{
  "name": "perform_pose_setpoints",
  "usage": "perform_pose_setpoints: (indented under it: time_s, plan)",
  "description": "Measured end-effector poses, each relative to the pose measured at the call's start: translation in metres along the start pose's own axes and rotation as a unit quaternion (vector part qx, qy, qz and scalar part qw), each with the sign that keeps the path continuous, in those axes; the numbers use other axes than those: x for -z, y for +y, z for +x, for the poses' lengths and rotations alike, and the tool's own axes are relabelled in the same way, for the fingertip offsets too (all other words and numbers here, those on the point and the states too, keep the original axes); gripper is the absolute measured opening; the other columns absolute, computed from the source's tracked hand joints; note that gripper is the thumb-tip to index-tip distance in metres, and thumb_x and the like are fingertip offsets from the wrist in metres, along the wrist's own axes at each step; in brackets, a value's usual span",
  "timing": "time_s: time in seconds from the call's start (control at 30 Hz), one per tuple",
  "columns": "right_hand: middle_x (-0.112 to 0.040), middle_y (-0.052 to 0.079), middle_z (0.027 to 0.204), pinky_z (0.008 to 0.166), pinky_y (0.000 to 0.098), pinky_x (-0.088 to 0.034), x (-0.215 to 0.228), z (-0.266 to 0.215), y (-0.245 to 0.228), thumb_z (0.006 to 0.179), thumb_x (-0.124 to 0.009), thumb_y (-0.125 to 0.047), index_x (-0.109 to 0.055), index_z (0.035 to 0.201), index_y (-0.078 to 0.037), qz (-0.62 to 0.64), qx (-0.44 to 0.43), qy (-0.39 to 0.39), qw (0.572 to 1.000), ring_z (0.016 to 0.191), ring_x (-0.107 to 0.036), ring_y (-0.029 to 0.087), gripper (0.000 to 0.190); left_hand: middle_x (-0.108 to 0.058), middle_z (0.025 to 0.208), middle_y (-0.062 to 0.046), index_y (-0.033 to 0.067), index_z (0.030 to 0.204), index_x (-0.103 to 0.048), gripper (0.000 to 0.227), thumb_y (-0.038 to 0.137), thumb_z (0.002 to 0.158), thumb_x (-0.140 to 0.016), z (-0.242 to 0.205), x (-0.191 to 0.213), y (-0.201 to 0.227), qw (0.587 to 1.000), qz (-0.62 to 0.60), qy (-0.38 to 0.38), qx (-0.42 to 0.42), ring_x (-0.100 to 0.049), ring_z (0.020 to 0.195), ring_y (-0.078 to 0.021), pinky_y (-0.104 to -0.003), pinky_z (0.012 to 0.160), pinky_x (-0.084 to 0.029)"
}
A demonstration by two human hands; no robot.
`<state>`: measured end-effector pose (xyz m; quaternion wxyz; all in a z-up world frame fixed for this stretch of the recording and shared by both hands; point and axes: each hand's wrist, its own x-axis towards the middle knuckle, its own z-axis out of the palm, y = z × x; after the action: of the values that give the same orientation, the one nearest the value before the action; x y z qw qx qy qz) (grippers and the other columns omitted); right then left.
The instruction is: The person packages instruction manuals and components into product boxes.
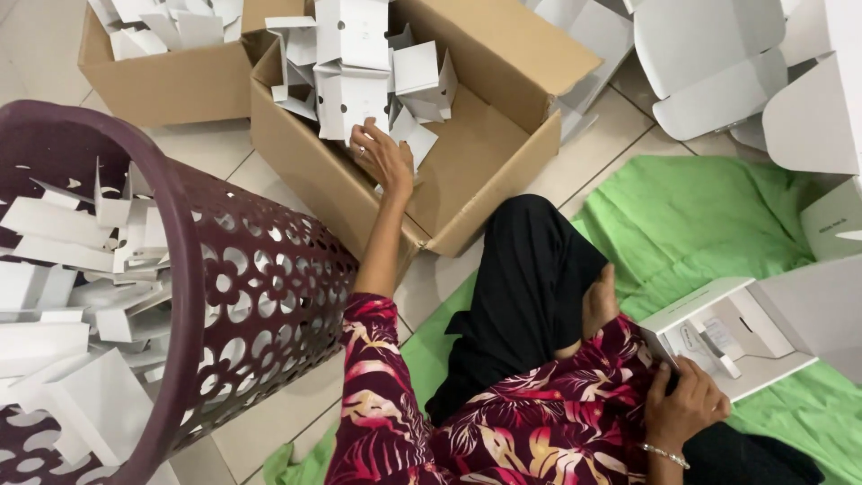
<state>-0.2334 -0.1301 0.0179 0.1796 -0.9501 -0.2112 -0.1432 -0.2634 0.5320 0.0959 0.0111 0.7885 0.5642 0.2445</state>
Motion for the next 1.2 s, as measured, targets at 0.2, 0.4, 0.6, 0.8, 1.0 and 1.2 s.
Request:
perform_pose_setpoints:
  time_s: [0.2,0.4,0.6,0.8,1.0,1.2]
  plan:
    - [-0.070,-0.001,0.123,0.115,0.0392,-0.030,0.001,-0.001,-0.001,0.109,-0.073,-0.026,-0.067,0.113,-0.013,-0.006,0.001,-0.001,1.000,0.115,-0.058,0.019,0.015,-0.007,0.154,-0.041,0.0022,0.150,0.000,0.139,0.039,0.056,-0.096,0.026,0.027,-0.007,0.994,0.010,0.038,0.104,-0.047,0.125,-0.0559,-0.056,0.090,-0.055]
    - [-0.072,0.000,0.122,0.113,0.0375,-0.031,0.002,-0.002,0.002,0.111,-0.075,-0.028,-0.067,0.110,-0.012,-0.014,-0.004,0.003,1.000,0.112,-0.058,0.020,0.018,-0.022,0.157,-0.032,0.0027,0.165,-0.003,0.123,0.026,0.077,-0.087,0.030,0.031,-0.005,0.968,-0.048,-0.146,0.200,-0.064,0.114,-0.0365,-0.036,0.078,-0.065]
    - [-0.072,0.001,0.120,0.111,0.0386,-0.032,0.013,0.002,-0.005,0.105,-0.076,-0.028,-0.069,0.115,-0.012,-0.012,-0.010,-0.002,1.000,0.113,-0.060,0.020,0.021,-0.036,0.144,-0.034,-0.0089,0.154,-0.014,0.128,0.040,0.067,-0.095,0.011,0.050,0.008,0.985,0.078,-0.114,0.104,-0.051,0.123,-0.0417,-0.038,0.082,-0.060]
    - [-0.067,0.007,0.134,0.115,0.0464,-0.033,0.046,0.023,-0.017,0.098,-0.074,-0.023,-0.065,0.127,-0.008,0.126,-0.040,0.005,0.991,0.127,-0.057,0.027,0.034,-0.049,0.139,-0.031,-0.0115,0.147,-0.030,0.109,0.046,0.078,-0.090,-0.030,0.103,0.032,0.980,-0.180,-0.083,0.006,-0.055,0.122,-0.0392,-0.047,0.100,-0.049]
    - [-0.060,0.016,0.139,0.115,0.0472,-0.042,0.098,0.047,-0.033,0.094,-0.075,-0.014,-0.059,0.131,-0.004,0.230,-0.053,0.049,0.970,0.132,-0.054,0.036,0.042,-0.062,0.125,-0.024,0.0017,0.145,-0.046,0.070,0.046,0.094,-0.064,-0.150,0.172,0.121,0.734,-0.533,-0.421,0.014,-0.061,0.115,-0.0295,-0.043,0.095,-0.050]
    - [-0.042,0.019,0.152,0.116,0.0403,-0.045,0.113,0.057,-0.043,0.090,-0.082,-0.017,-0.045,0.137,-0.008,0.241,0.104,0.093,0.961,0.137,-0.049,0.035,0.060,-0.055,0.140,-0.018,0.0077,0.147,-0.035,0.066,0.041,0.096,-0.059,-0.325,0.164,0.229,0.496,-0.540,-0.679,0.033,-0.056,0.130,-0.0281,-0.046,0.101,-0.049]
